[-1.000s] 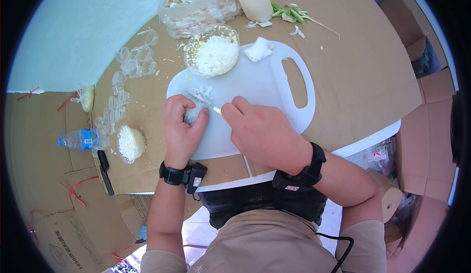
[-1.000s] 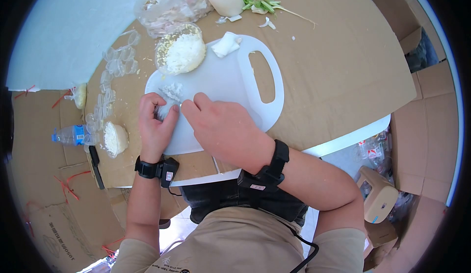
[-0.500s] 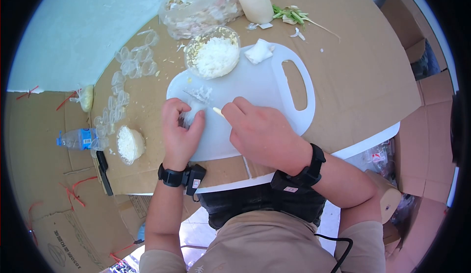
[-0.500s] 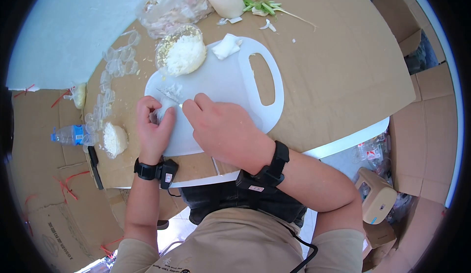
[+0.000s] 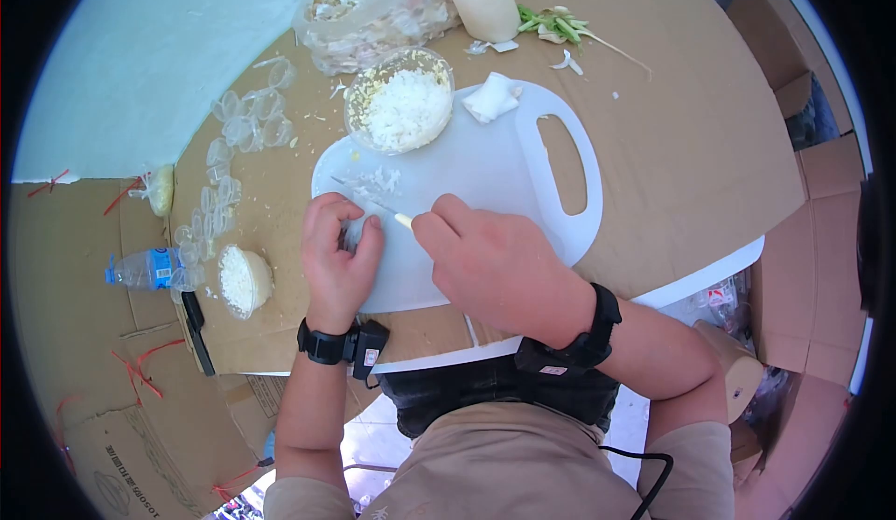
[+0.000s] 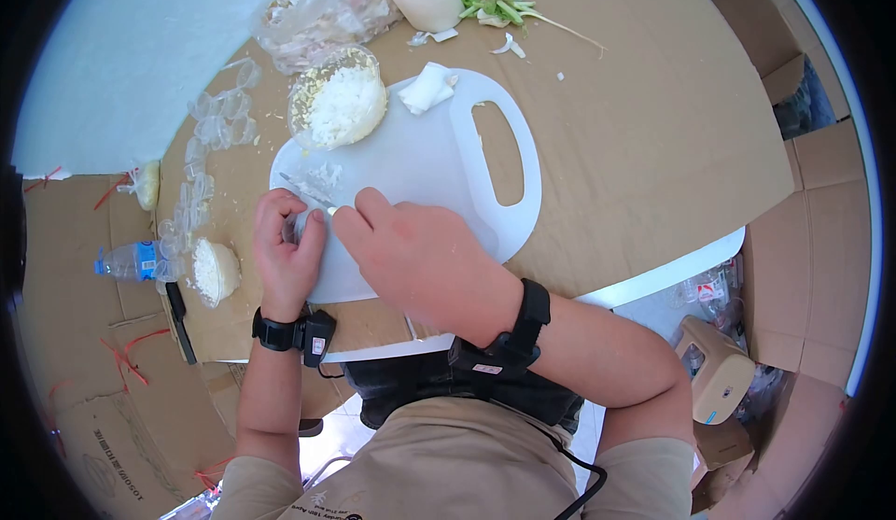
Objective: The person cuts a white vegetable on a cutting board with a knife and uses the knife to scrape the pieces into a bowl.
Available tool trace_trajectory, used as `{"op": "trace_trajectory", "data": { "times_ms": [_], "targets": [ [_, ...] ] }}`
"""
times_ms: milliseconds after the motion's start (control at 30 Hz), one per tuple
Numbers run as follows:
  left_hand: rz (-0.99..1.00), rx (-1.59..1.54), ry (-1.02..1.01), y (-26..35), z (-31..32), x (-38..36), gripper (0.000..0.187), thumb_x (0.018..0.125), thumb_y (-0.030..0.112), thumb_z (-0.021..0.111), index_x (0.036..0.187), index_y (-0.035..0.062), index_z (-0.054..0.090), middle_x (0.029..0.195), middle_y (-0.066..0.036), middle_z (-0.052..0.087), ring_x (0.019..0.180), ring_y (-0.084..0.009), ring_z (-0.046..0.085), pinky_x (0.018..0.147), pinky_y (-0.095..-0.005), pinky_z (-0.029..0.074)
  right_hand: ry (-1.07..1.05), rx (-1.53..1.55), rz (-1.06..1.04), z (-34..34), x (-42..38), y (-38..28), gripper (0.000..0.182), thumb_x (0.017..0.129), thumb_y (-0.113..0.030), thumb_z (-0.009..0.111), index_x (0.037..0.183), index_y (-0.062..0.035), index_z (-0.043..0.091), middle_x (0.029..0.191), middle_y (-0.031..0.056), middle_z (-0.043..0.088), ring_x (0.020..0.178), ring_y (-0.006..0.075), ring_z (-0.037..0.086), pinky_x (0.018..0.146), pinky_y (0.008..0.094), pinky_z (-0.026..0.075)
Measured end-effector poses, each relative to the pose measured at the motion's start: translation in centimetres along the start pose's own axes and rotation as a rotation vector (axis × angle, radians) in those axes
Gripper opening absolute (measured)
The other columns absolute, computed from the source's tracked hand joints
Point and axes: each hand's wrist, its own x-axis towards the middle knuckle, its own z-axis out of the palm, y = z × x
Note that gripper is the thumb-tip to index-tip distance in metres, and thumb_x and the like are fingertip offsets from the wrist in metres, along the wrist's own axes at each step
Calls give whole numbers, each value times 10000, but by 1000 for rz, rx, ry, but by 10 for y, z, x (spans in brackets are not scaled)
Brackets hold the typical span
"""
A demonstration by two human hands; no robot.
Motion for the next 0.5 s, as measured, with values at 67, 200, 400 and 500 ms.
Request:
{"op": "trace_trajectory", "data": {
  "times_ms": [67, 200, 400, 500],
  "targets": [
    [6, 8, 22, 0, 1, 0, 181, 903, -24, 765, 1019, 20, 632, 1097, -121, 639, 1025, -273, 621, 916, -374, 518, 5, -34, -18, 0, -1, -2, 221, 858, -71, 701, 1032, -62, 565, 922, 91, 559, 655, 247, 666, 553, 381, 534],
    [90, 79, 4, -4, 0, 0, 189, 887, -42, 757, 1030, 15, 647, 1128, -135, 656, 1054, -294, 637, 932, -388, 525, 26, -69, -44, 3, -2, -6, 211, 837, -64, 701, 1011, -75, 582, 897, 75, 537, 631, 215, 642, 533, 362, 510],
    [59, 49, 29, -3, 2, 1, 164, 864, -24, 784, 984, 21, 680, 1068, -145, 678, 988, -334, 666, 866, -402, 549, -17, -22, -22, -4, -4, -9, 192, 835, -51, 690, 993, -70, 582, 887, 77, 522, 607, 231, 630, 530, 375, 496],
    [39, 28, 21, -5, 3, 2, 167, 868, -20, 785, 991, 19, 680, 1065, -146, 682, 986, -334, 674, 869, -396, 553, -75, -23, -19, -11, -6, -8, 234, 835, -70, 709, 1024, -71, 570, 908, 77, 532, 621, 219, 639, 524, 365, 499]
  ]
}}
